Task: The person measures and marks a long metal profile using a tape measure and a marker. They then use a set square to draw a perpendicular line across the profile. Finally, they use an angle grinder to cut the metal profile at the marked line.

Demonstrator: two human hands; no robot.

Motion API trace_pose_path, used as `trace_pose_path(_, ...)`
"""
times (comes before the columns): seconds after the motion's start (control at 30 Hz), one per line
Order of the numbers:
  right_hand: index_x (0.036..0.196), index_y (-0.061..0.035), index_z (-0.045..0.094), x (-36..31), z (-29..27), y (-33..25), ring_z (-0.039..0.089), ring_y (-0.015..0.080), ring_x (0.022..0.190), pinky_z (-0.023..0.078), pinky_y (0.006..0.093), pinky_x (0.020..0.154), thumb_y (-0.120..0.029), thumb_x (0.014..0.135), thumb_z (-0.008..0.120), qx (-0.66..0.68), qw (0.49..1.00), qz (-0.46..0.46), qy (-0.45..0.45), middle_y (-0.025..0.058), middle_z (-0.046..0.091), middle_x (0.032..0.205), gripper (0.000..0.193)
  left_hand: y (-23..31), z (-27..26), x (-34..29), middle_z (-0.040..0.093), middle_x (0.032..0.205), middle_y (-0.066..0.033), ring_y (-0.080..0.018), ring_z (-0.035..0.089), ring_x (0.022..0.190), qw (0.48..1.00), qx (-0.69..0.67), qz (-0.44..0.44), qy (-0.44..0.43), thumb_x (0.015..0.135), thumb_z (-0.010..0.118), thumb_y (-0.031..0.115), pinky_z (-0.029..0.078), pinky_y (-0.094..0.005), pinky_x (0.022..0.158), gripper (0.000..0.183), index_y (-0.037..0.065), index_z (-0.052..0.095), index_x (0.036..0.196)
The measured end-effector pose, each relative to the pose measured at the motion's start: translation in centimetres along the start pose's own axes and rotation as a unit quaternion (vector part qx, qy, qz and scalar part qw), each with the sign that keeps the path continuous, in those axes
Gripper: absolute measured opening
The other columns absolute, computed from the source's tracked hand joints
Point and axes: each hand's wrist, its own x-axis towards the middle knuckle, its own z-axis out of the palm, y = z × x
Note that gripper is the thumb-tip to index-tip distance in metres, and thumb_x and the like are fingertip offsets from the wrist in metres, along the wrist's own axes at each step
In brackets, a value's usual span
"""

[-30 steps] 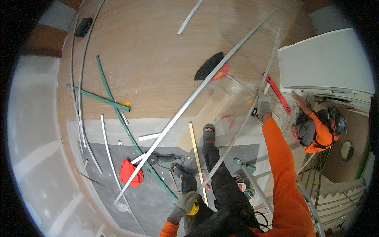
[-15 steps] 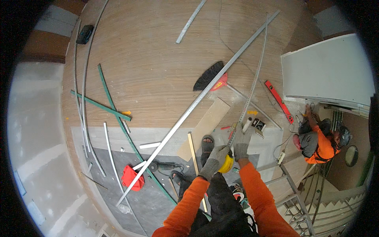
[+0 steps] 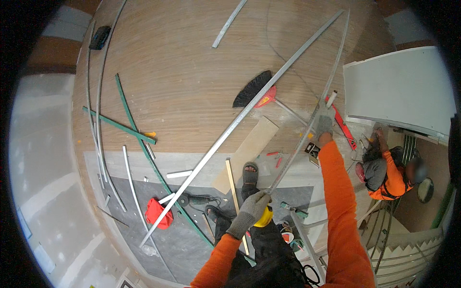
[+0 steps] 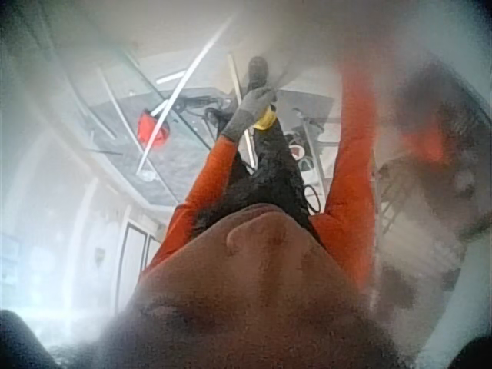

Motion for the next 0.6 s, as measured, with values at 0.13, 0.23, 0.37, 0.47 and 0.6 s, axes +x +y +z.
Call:
trace_pose_path(0.13,0.091,-0.0067,0.064,3.9,2.3,-4.9,0.051,0.0198,0.061,0.04,0.0427,0.057,-0.046,0.099,0.066,0.053,0.98,0.189,0.012,0.0029,0.055,0.07,0.04,-0.7,-1.3,-2.7,0.071,0.101,-0.0186,-0.031,0.071,0.096,0.997,0.051,-0.024,0.049,0.107,0.054,0.03,0.053,-0.0387,0.086,0.034,-0.001,0.065,0.115)
trace_pose_path(0.23,0.098,-0.005,0.07,10.7,0.9,0.8,0.055,0.0228,0.063,0.043,0.0445,0.057,-0.045,0.098,0.065,0.014,0.994,0.1,0.037,0.0068,0.061,0.073,0.04,-0.7,-1.2,-2.8,0.072,0.1,-0.0185,-0.0318,0.071,0.097,0.995,0.09,0.023,0.045,0.107,0.054,0.031,0.054,-0.0396,0.087,0.035,0.0,0.066,0.116)
trace_pose_path(0.37,0.108,-0.0067,0.071,14.1,5.1,2.0,0.065,0.029,0.066,0.05,0.0461,0.058,-0.027,0.101,0.062,0.062,0.987,0.148,0.01,0.0118,0.069,0.079,0.023,0.7,-1.4,-2.9,0.072,0.1,-0.0203,-0.0361,0.071,0.097,0.993,0.083,-0.025,0.077,0.107,0.053,0.035,0.055,-0.0428,0.087,0.039,0.0,0.066,0.117)
trace_pose_path(0.47,0.117,-0.003,0.067,17.2,6.9,5.7,0.065,0.0297,0.079,0.052,0.0447,0.068,-0.034,0.102,0.059,-0.102,0.994,0.035,0.005,0.0159,0.07,0.091,0.036,2.4,-1.5,-2.0,0.072,0.1,-0.0219,-0.0392,0.071,0.098,0.991,0.089,-0.039,0.091,0.106,0.052,0.037,0.055,-0.0452,0.087,0.04,0.001,0.066,0.117)
trace_pose_path(0.6,0.109,-0.0001,0.071,28.1,-1.0,11.3,0.072,0.0359,0.076,0.049,0.0478,0.059,-0.037,0.101,0.061,-0.536,0.821,-0.196,-0.011,0.0161,0.072,0.083,0.039,5.0,-1.1,0.0,0.072,0.102,-0.0239,-0.0413,0.071,0.1,0.996,0.08,0.006,0.044,0.106,0.052,0.037,0.054,-0.0466,0.087,0.04,0.001,0.066,0.118)
